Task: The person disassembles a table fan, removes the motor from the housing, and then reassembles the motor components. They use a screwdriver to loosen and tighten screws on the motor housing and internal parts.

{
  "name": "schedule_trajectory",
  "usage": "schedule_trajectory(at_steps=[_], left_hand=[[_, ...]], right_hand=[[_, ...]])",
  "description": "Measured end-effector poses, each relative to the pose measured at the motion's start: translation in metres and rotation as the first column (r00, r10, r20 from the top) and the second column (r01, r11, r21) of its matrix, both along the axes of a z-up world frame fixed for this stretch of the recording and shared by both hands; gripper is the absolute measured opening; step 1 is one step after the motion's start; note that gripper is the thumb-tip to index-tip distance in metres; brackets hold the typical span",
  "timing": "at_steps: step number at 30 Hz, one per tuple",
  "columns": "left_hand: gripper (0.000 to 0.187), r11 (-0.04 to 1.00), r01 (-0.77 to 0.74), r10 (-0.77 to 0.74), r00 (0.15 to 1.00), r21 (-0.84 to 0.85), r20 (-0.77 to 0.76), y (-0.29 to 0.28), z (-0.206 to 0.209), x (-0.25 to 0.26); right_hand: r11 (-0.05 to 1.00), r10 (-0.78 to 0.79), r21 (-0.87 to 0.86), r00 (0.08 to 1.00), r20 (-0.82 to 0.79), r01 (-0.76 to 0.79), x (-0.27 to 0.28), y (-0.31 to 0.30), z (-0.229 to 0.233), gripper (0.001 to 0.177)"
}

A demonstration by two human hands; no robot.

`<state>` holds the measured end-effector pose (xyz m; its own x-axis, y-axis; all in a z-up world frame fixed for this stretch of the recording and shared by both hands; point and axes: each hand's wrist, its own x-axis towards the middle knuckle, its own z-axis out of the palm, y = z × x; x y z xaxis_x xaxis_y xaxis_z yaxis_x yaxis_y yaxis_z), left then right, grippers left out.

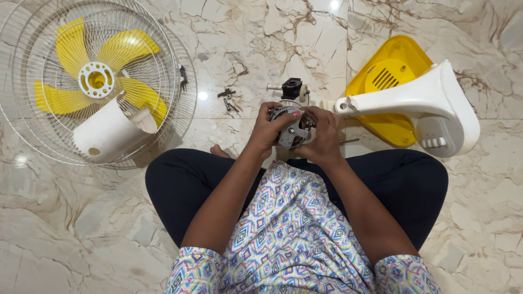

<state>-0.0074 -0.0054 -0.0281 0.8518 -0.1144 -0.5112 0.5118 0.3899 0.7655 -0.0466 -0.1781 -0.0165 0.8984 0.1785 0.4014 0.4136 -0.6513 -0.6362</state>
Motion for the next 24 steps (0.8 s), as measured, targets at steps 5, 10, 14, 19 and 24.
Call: schedule_trajectory(at_steps=[5,10,14,19,24], left_hand=[[0.062,1.000,0.007,-0.007,0.996,-0.006,-0.089,0.002,-0.004,0.002],[0.058,1.000,-0.009,0.007,0.994,-0.019,-0.110,0.002,-0.002,0.005],[0.054,1.000,0.004,-0.002,0.985,0.014,-0.173,0.004,0.002,0.007],[0.048,1.000,0.010,-0.007,0.981,0.014,-0.194,0.005,0.008,0.006],[0.045,0.998,0.050,-0.042,0.978,0.036,-0.203,0.005,0.012,0.007]], right_hand=[[0.998,0.045,-0.043,0.992,-0.115,-0.050,0.004,0.000,-0.001,0.115],[0.987,0.155,0.062,0.978,-0.138,-0.147,0.007,-0.006,0.014,0.115],[0.991,0.136,0.020,0.975,-0.175,-0.135,0.007,-0.021,0.032,0.099],[0.988,0.154,0.048,0.970,-0.189,-0.148,0.009,-0.022,0.039,0.083],[0.989,0.141,0.061,0.972,-0.189,-0.131,0.007,-0.020,0.035,0.078]])
